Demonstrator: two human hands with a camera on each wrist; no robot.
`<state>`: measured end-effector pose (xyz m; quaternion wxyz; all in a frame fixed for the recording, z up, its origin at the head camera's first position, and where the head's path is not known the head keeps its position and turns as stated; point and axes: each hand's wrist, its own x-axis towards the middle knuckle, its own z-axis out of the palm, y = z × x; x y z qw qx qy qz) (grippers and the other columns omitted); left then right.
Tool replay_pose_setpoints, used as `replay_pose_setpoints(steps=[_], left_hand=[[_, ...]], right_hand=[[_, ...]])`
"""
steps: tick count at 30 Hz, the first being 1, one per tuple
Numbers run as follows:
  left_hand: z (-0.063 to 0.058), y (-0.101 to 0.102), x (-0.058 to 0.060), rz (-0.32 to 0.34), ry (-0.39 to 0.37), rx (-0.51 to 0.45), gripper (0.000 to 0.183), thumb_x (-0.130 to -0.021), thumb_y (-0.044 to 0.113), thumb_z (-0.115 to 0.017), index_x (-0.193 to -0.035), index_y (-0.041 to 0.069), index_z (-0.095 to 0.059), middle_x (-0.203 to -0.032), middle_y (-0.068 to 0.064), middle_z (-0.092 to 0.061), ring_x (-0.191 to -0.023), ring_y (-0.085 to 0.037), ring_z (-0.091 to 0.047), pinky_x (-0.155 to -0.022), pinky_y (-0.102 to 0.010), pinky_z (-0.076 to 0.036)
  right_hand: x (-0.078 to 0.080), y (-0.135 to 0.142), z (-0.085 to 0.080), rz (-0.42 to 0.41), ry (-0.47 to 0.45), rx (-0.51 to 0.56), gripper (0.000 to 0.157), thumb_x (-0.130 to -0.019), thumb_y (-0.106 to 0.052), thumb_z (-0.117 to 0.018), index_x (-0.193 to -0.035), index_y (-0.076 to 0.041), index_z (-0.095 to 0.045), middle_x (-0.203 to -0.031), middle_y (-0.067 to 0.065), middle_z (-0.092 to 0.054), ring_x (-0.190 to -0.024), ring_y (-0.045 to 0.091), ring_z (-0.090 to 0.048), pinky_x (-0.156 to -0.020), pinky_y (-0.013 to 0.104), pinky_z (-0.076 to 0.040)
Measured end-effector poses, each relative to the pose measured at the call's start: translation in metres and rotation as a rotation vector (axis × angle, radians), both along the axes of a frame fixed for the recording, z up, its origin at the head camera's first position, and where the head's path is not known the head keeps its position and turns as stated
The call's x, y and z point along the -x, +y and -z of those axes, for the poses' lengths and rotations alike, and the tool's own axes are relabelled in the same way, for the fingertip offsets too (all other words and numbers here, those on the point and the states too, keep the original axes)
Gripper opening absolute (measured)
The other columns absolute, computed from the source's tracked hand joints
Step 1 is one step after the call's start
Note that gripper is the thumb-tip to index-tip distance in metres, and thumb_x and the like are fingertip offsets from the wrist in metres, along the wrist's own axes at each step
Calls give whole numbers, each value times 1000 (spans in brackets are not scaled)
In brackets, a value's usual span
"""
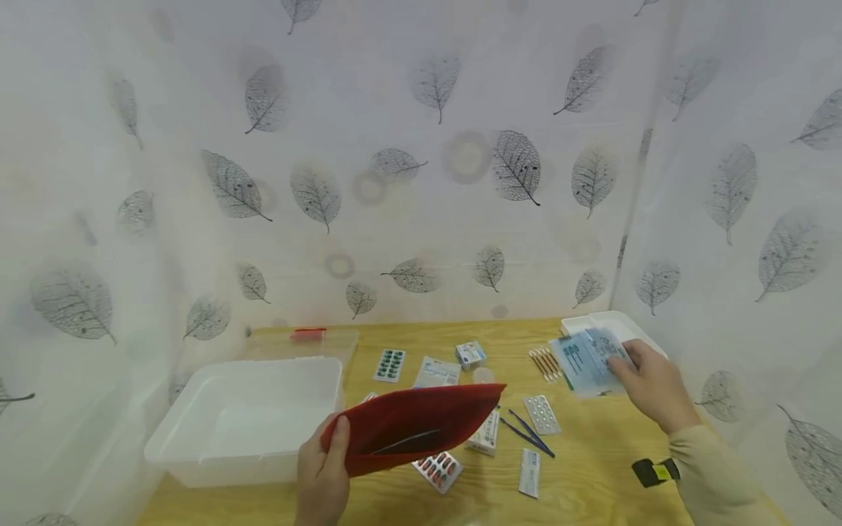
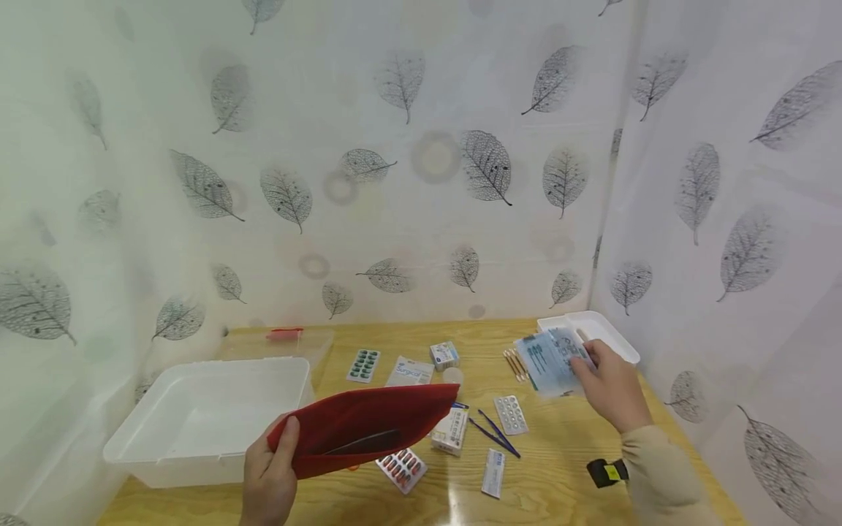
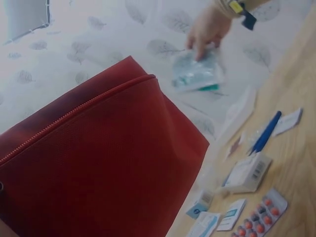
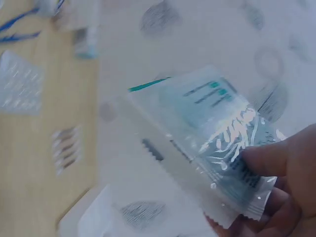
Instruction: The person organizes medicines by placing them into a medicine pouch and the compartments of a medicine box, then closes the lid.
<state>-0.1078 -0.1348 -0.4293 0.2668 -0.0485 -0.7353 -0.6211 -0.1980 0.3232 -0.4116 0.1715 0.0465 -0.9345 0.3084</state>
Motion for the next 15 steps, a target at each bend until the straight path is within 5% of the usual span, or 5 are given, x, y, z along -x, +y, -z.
replay_pose_setpoints(steps=[3,10,15], left_hand=[[0,2,1,2,-21,1,23,-101,8,-46,-99,3,-69,-85,-2,-69,-79,-11,-64,-74,-18,-49],[0,11,2,48,-28,-37,22,-101,8,-47,-97,1,-68,-85,-5,-70,-78,-12,-66,-72,-22,-52],[-1,16,3,54,-6,-51,22,-100,6,-48,-100,1,-69,-87,-6,-71,-79,-13,-66,-72,-22,-52]], right_hand=[[-8,-17,-19,-53,170,58,19,-96,-10,-58,-109,3,-55,-106,27,-66,-92,39,-66,-70,43,-56],[-32,-58,-55,-206,420,169,23,-86,10,-63,-107,1,-60,-109,18,-67,-97,-7,-59,-76,9,-47],[-45,-84,-68,-395,570,203,39,-72,25,-67,-103,2,-65,-101,9,-68,-92,2,-66,-76,16,-52]])
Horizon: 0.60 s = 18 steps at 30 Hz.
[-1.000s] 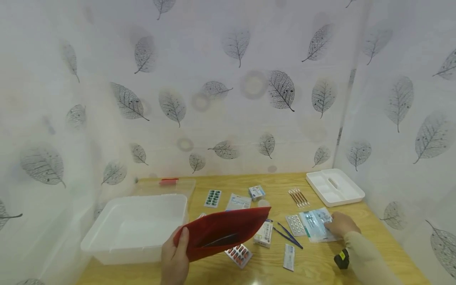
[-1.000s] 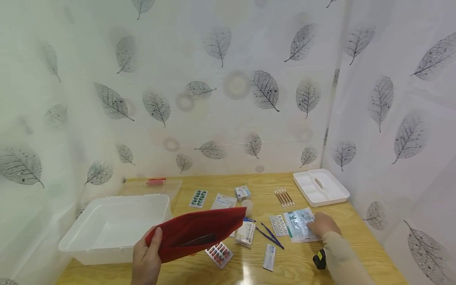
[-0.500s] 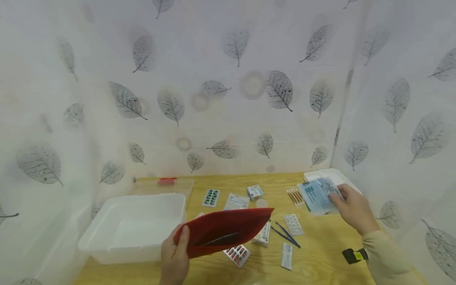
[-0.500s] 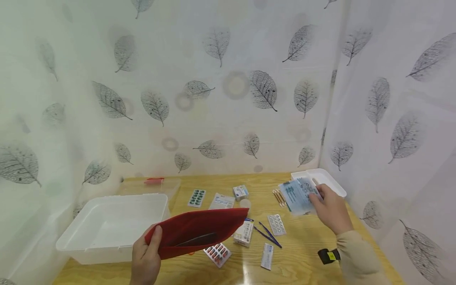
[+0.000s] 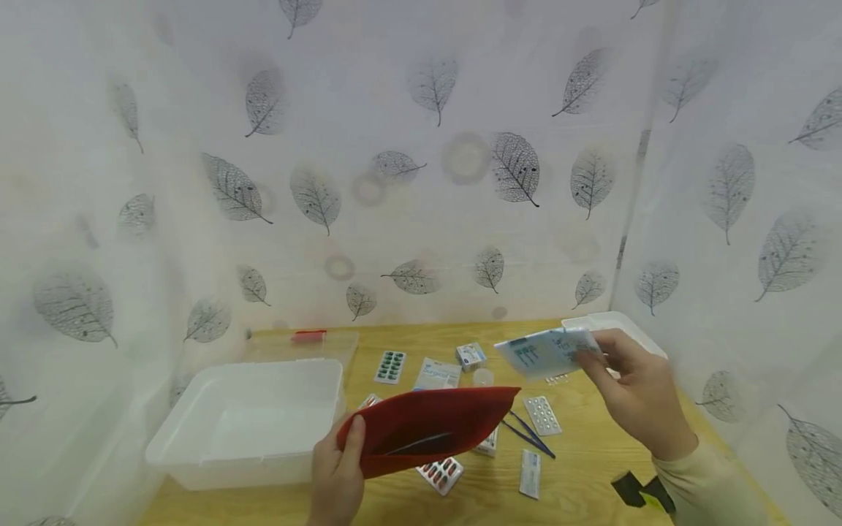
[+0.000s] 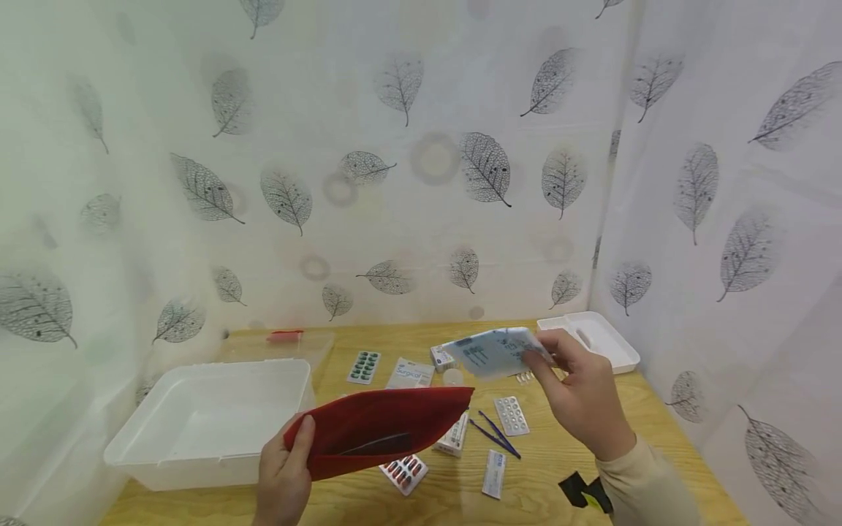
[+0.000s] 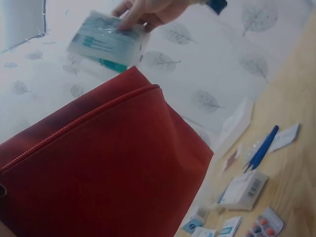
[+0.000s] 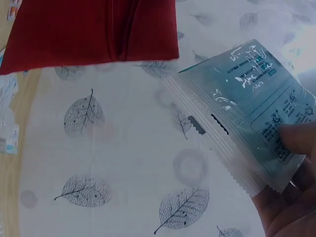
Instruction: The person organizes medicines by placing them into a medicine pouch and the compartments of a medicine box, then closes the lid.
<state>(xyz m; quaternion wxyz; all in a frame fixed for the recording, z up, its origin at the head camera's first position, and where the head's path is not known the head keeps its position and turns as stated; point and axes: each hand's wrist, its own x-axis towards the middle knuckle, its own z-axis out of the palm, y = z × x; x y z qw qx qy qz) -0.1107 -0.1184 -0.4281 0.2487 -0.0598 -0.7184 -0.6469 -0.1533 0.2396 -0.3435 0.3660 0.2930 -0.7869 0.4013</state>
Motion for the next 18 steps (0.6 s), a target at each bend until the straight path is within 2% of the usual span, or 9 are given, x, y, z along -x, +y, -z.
replay_pose_setpoints(steps=[3,7,10,15,18], left_hand=[[-1,3,0,24,11,-9,22,-100,5,-48,-103,1,-70,-89,-7,-71,-80,-14,-67,-72,-23,-53],[-1,6,1,50,36,-4,22,-100,4,-47,-104,3,-69,-90,-6,-71,-80,-15,-68,-72,-24,-54],[0,8,1,45,62,10,22,-99,2,-48,-102,3,-69,-89,-5,-71,-79,-14,-67,-71,-23,-54],[2,11,1,39,81,23,21,-98,0,-48,-100,2,-69,-87,-5,-71,-78,-13,-66,-71,-22,-53],[2,11,0,37,88,27,21,-98,0,-48,-101,3,-69,-87,-4,-72,-78,-13,-67,-71,-21,-53]], right_hand=[[-5,-12,-3,-83,72,2,35,-71,22,-69,-100,2,-66,-94,8,-69,-89,5,-67,-76,17,-52],[-12,-34,-7,-187,157,-25,10,-88,-2,-68,-97,1,-68,-90,8,-70,-86,6,-66,-77,15,-51],[-18,-52,-12,-255,244,-57,19,-94,-17,-63,-95,2,-68,-89,8,-69,-85,8,-65,-78,15,-50],[-27,-74,-20,-344,370,-50,20,-94,-14,-62,-91,6,-68,-88,12,-69,-83,16,-65,-82,19,-50],[-28,-82,-18,-373,378,-80,18,-95,-13,-62,-92,3,-69,-89,11,-70,-81,18,-66,-80,21,-51]])
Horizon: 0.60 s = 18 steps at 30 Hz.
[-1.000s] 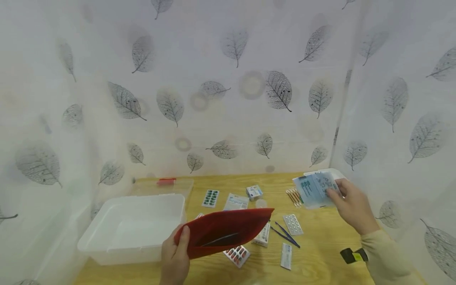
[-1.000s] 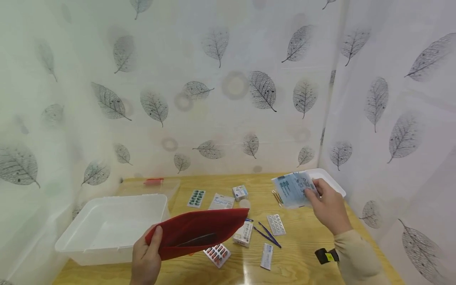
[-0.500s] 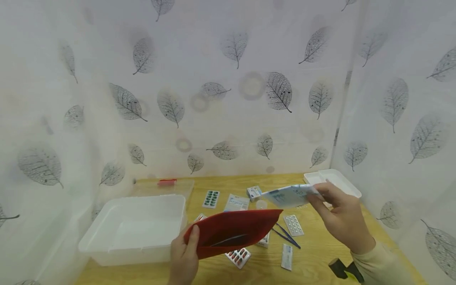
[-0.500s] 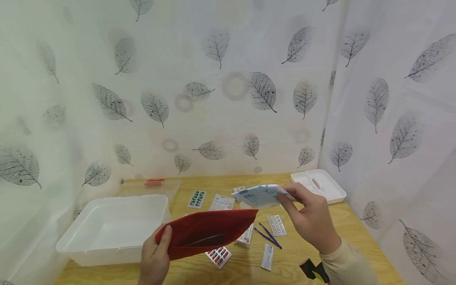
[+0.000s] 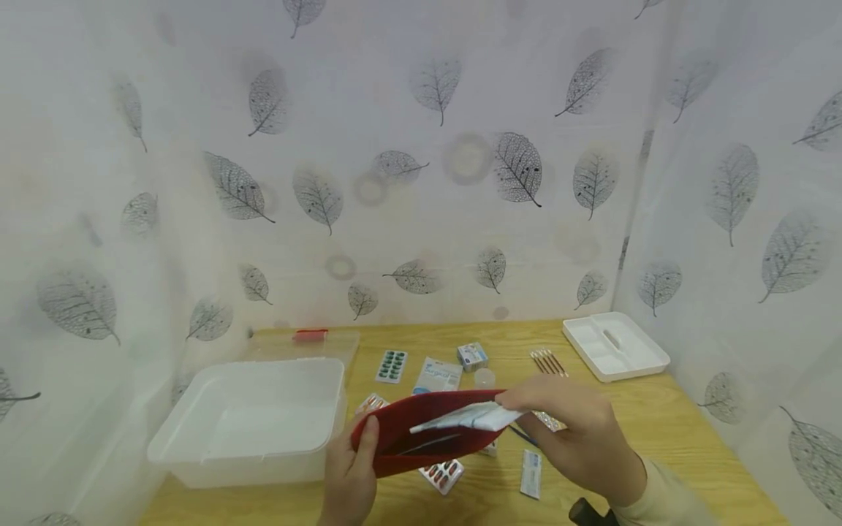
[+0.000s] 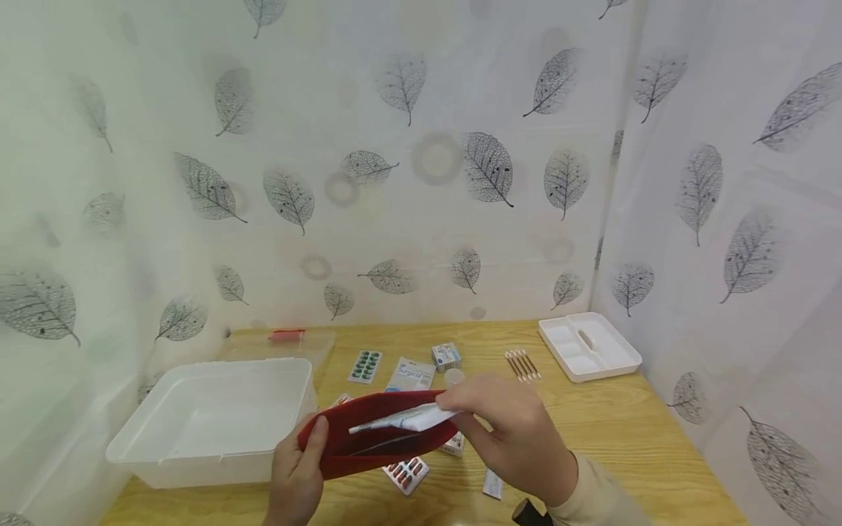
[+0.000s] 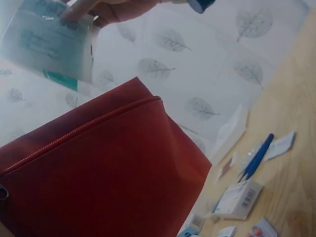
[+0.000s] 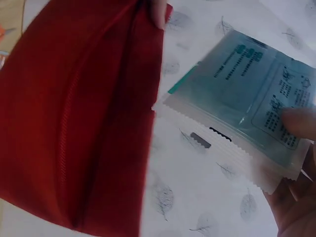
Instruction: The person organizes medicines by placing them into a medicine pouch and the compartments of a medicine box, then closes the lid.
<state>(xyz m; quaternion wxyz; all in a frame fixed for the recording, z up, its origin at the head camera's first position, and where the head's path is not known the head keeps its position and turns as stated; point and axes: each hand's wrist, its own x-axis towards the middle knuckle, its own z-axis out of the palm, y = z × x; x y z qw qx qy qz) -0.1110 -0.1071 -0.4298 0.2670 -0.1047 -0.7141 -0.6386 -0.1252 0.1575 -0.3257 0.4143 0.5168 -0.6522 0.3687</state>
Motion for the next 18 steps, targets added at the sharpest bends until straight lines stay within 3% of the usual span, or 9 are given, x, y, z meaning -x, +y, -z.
replay_pose_setpoints(steps=[10,14,18], left_hand=[[1,5,-2,-34,24,51,21,-96,-2,-50,-97,3,-70,-82,-1,-72,-76,-11,-66,-70,-18,-52],[2,8,-3,-34,28,45,20,-95,-3,-50,-99,1,-70,-83,-4,-72,-76,-10,-66,-70,-18,-52],[4,10,-3,-13,65,41,20,-94,-5,-50,-98,2,-69,-82,-4,-72,-75,-10,-66,-68,-19,-52]], right_hand=[[18,-25,47,134,-35,-238,18,-100,-16,-52,-96,-12,-69,-92,-6,-68,-83,7,-65,-74,26,-55],[23,-35,63,156,-76,-311,12,-93,-10,-60,-95,-16,-71,-92,-9,-69,-85,2,-64,-75,22,-54],[23,-47,71,214,-125,-380,17,-84,-7,-68,-93,-21,-72,-90,-12,-69,-82,0,-63,-71,18,-52]])
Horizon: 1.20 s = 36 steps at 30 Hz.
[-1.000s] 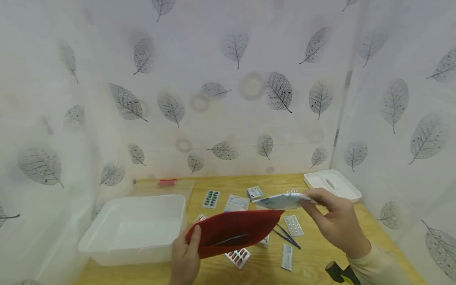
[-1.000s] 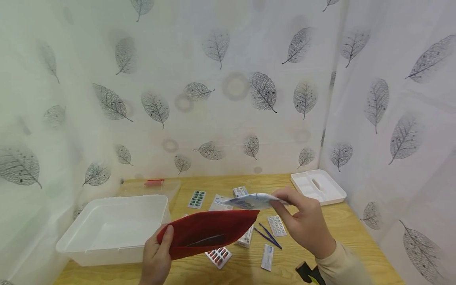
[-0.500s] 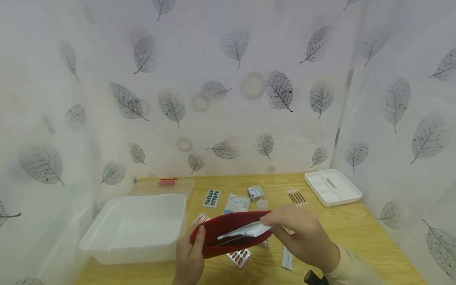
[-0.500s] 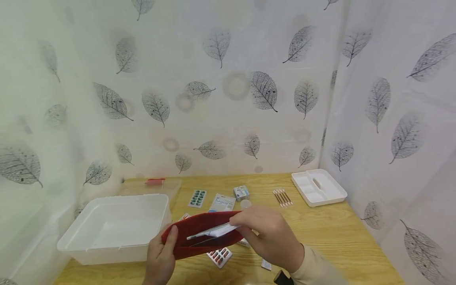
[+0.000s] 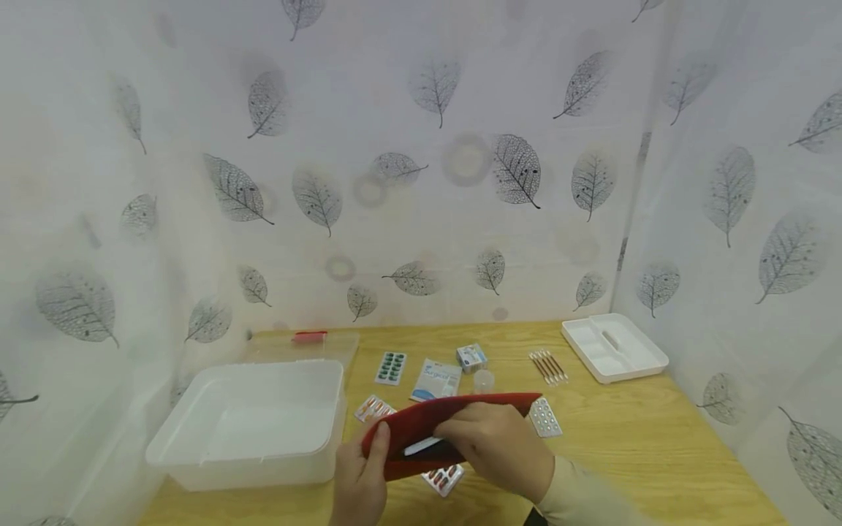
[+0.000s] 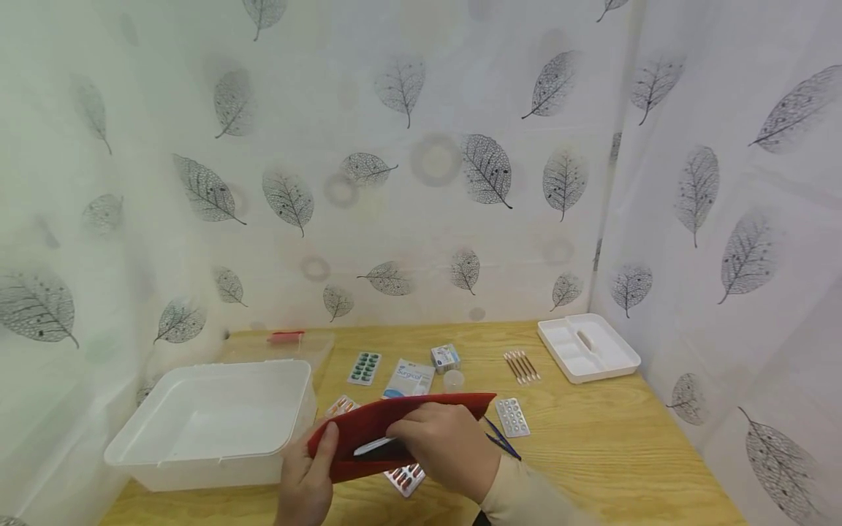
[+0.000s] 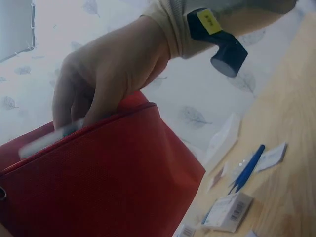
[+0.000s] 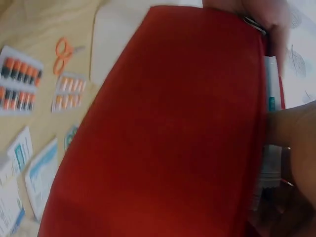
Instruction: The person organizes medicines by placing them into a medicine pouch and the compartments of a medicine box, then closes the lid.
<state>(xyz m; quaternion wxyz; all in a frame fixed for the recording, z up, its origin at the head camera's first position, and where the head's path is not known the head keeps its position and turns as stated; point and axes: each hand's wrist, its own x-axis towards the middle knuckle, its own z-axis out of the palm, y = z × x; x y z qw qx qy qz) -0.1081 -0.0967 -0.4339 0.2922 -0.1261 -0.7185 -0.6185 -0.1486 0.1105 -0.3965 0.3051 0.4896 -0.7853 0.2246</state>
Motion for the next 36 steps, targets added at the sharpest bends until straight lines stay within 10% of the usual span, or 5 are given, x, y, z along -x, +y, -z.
replay_pose_setpoints(steps=[25,31,36], left_hand=[[5,6,2,-31,119,18,25,-91,-13,-48,-99,-2,-68,-82,-8,-71,-76,-9,-65,-69,-17,-51],[4,3,0,-33,2,-26,23,-95,-8,-46,-100,-5,-68,-86,-7,-71,-79,-7,-65,-73,-16,-51],[-2,-7,-5,-31,-246,-121,27,-101,7,-45,-110,-10,-63,-89,-1,-71,-82,-4,-65,-74,-16,-50]], right_hand=[[-10,-38,8,17,-292,-12,20,-77,-7,-77,-87,-24,-75,-83,-18,-69,-75,-11,-58,-67,8,-46],[-14,-34,3,-23,-326,-75,8,-86,-17,-72,-93,-22,-74,-87,-17,-69,-80,-13,-57,-71,8,-47],[-18,-29,-4,-68,-226,6,11,-92,-18,-66,-100,-15,-73,-96,-10,-70,-88,-5,-62,-77,14,-50]])
